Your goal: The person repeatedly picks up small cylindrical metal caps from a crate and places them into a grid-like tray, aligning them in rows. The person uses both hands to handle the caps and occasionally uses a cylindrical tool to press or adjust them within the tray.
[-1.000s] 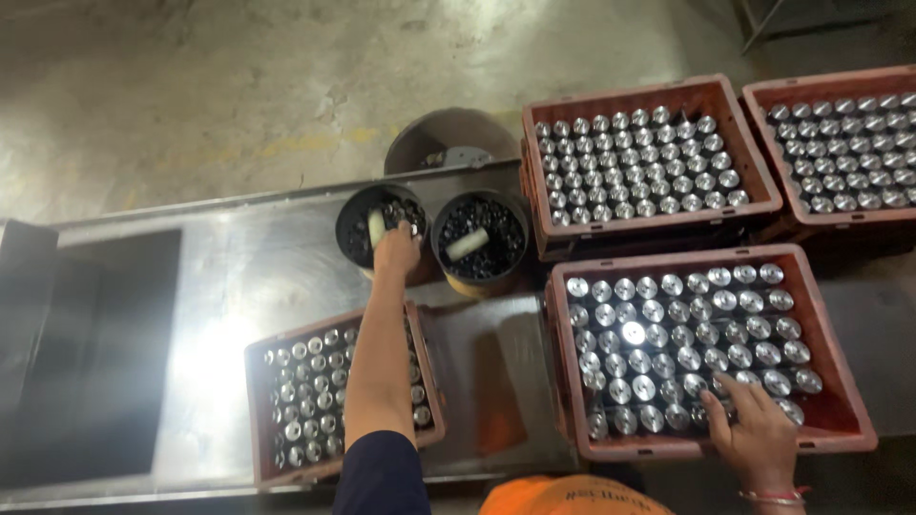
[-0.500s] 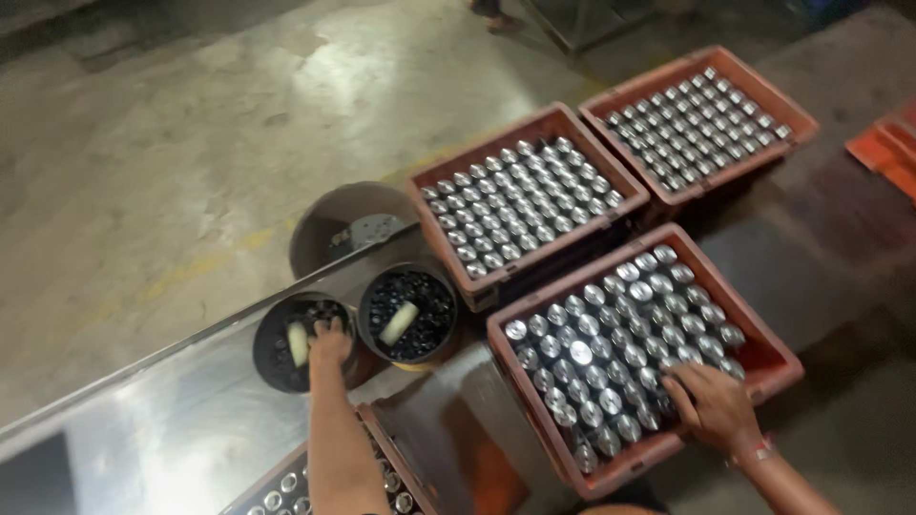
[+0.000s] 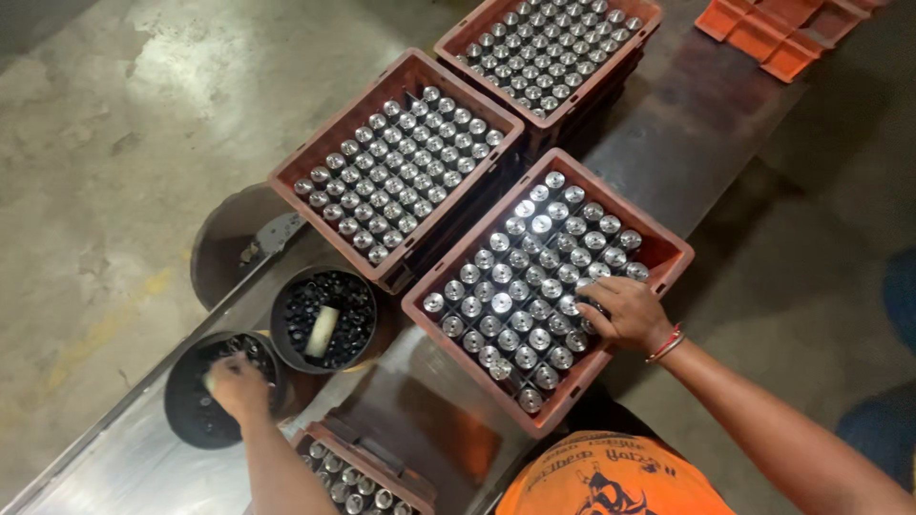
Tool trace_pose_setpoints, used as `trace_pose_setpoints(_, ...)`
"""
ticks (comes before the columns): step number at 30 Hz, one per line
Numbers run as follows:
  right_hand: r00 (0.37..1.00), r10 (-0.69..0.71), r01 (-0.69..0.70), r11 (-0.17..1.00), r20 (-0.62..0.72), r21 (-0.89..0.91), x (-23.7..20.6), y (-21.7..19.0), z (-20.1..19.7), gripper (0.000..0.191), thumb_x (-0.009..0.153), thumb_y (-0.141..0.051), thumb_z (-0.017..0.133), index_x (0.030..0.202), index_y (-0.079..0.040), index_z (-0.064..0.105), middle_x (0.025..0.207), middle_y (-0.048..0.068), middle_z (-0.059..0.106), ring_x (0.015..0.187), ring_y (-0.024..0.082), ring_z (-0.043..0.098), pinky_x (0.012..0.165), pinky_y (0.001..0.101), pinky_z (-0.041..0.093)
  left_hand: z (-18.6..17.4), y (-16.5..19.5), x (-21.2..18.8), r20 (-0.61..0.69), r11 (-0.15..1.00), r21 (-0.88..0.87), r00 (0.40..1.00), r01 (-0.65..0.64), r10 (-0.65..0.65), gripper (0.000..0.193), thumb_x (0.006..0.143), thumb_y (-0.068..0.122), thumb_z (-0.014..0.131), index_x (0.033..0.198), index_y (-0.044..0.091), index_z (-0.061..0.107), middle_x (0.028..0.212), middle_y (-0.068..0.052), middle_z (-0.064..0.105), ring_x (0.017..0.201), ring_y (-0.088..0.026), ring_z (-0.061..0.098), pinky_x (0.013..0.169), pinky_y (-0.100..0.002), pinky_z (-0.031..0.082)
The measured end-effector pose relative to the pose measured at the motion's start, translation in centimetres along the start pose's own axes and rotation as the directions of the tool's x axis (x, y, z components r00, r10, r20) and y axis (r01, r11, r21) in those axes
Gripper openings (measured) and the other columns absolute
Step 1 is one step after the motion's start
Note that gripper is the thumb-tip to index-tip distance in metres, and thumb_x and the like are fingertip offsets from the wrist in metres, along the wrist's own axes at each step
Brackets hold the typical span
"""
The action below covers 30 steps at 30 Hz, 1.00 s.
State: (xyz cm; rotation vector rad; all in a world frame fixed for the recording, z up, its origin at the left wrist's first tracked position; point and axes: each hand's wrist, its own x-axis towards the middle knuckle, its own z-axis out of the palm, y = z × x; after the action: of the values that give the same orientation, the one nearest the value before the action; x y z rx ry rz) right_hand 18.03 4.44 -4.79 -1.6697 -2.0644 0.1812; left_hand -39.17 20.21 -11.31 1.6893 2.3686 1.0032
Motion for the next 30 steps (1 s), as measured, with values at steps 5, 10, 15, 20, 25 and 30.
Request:
trace_pose_setpoints(5,1.000,-0.023,0.023,1.000,0.014,0.010,0.2,-0.1,-0.4,0.023,0.089,-0.027,0.070,0.100,-0.008,0.073,0.087,0.012,0.069,0.080,0.033,0.068,0.073,0.0431,0.054,-0.9,0.3,1.5,-0.201,0.974,-0.223,0.975,0.043,-0.089,0.018,0.107,0.014,0.068,0.108,-0.004,0.067,0.098,-0.020,0.072,0.082,-0.035,0.069,0.068,-0.043,0.054)
trace_pose_setpoints(10,1.000,-0.016,0.016,0.999,0.017,0.030,0.2,-0.8,-0.7,0.022,0.090,-0.026,0.070,0.101,-0.008,0.073,0.086,0.012,0.068,0.079,0.033,0.067,0.070,0.0434,0.053,-1.1,2.2,1.1,0.209,0.395,-0.834,0.884,0.385,-0.419,0.012,0.106,0.017,0.059,0.104,0.005,0.062,0.078,-0.004,0.059,0.057,-0.011,0.052,0.044,-0.023,0.039)
trace_pose_setpoints(15,0.999,-0.041,0.041,0.997,-0.013,0.058,0.2,-1.5,-1.6,0.022,0.091,-0.025,0.071,0.103,-0.007,0.072,0.090,0.012,0.069,0.082,0.034,0.067,0.072,0.0427,0.053,-2.5,4.0,-1.5,0.414,-0.073,-0.905,0.827,0.419,-0.380,0.013,0.103,0.017,0.057,0.093,0.009,0.057,0.077,-0.001,0.054,0.054,-0.009,0.048,0.044,-0.021,0.037)
trace_pose_setpoints(20,0.995,0.072,-0.044,0.936,-0.068,0.349,0.9,-3.3,-1.3,0.023,0.095,-0.022,0.072,0.112,-0.006,0.073,0.099,0.009,0.074,0.087,0.023,0.072,0.077,0.0353,0.056,-3.2,12.4,-10.8,0.620,-0.166,-0.785,0.760,0.597,-0.194,0.012,0.098,0.021,0.063,0.090,0.014,0.060,0.071,0.005,0.054,0.051,-0.004,0.045,0.041,-0.019,0.038)
trace_pose_setpoints(25,0.892,0.025,-0.411,0.462,0.451,0.786,2.8,-7.1,0.8,0.030,0.096,-0.021,0.066,0.122,-0.008,0.071,0.094,0.001,0.076,0.078,0.007,0.070,0.066,0.0213,0.059,-1.1,24.3,-23.1,0.842,-0.209,-0.506,0.532,0.837,0.090,0.009,0.100,0.022,0.058,0.099,0.014,0.062,0.075,0.003,0.053,0.047,-0.005,0.042,0.040,-0.019,0.034)
trace_pose_setpoints(30,0.901,-0.024,-0.364,0.499,0.432,0.787,5.5,-8.3,2.1,0.016,0.097,-0.016,0.075,0.104,-0.001,0.076,0.081,0.001,0.071,0.068,0.005,0.061,0.058,0.0215,0.048,-0.5,28.1,-24.7,0.790,-0.225,-0.586,0.610,0.779,0.055,0.012,0.107,0.021,0.055,0.105,0.009,0.059,0.080,-0.001,0.052,0.051,-0.006,0.042,0.044,-0.019,0.031)
